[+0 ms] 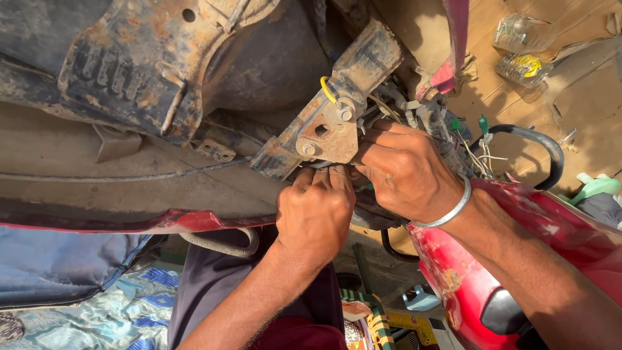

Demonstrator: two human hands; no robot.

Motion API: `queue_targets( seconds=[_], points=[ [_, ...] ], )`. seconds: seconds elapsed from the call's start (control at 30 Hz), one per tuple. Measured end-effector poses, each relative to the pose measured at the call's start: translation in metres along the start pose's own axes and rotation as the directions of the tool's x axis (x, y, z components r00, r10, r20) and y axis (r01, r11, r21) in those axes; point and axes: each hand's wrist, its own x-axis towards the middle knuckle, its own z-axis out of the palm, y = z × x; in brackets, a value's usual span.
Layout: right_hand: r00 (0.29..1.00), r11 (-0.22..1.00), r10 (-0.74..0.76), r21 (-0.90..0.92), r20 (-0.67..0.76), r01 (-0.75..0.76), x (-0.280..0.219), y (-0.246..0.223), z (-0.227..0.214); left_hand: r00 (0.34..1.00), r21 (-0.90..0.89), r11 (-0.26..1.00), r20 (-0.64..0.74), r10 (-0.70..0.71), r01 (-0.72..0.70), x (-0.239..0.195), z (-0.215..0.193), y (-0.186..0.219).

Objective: The person repairs a red and white motorcycle by connecting electrical wires. They use a green connector to join wires near the frame and handle a small black component, possibly a fuse or switch, before placing it back into the motorcycle's body.

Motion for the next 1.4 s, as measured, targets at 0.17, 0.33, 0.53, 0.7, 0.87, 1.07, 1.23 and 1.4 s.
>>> queue_targets(
  seconds=[0.17,0.33,0.53,0.7,0.87,1.07,1.23,1.4],
  points=[
    [1.000,1.000,-0.013,-0.020,0.006,0.013,0.003,-0.003,-0.009,0.996,0.024,0.999,0.073,0.044,-0.046,0.009,-0.018,0.000],
    [0.993,0.997,0.047,-0.066,0.112,-0.040,0.000,-0.004,-0.016,0.964,0.029,0.999,0.265,-0.022,0.015,0.008,-0.031,0.009],
    [0.994,0.996,0.041,-0.078,0.105,-0.033,-0.001,-0.006,-0.019,0.937,0.104,0.991,0.328,-0.117,0.088,0.007,-0.021,0.006],
    [0.992,0.997,-0.029,-0.071,0.120,0.038,-0.006,-0.001,-0.024,0.945,0.107,0.987,0.316,0.079,-0.119,0.006,-0.019,-0.006],
    [0.978,0.944,-0.174,-0.264,0.115,0.199,0.012,-0.019,-0.038,0.968,0.148,0.983,0.242,0.070,-0.108,0.005,-0.016,-0.002],
    [0.974,0.939,-0.166,-0.277,0.154,0.204,0.015,-0.011,-0.033,0.975,0.140,0.986,0.212,0.057,-0.088,0.004,-0.023,-0.005],
    [0.985,0.969,-0.138,-0.191,0.103,0.156,0.020,-0.016,-0.033,0.950,0.141,0.989,0.311,-0.006,-0.040,0.009,-0.031,-0.002],
    [0.993,0.987,-0.055,-0.144,0.107,0.070,0.021,-0.019,-0.033,0.940,0.144,0.988,0.342,-0.001,-0.052,0.009,-0.028,-0.003]
  ],
)
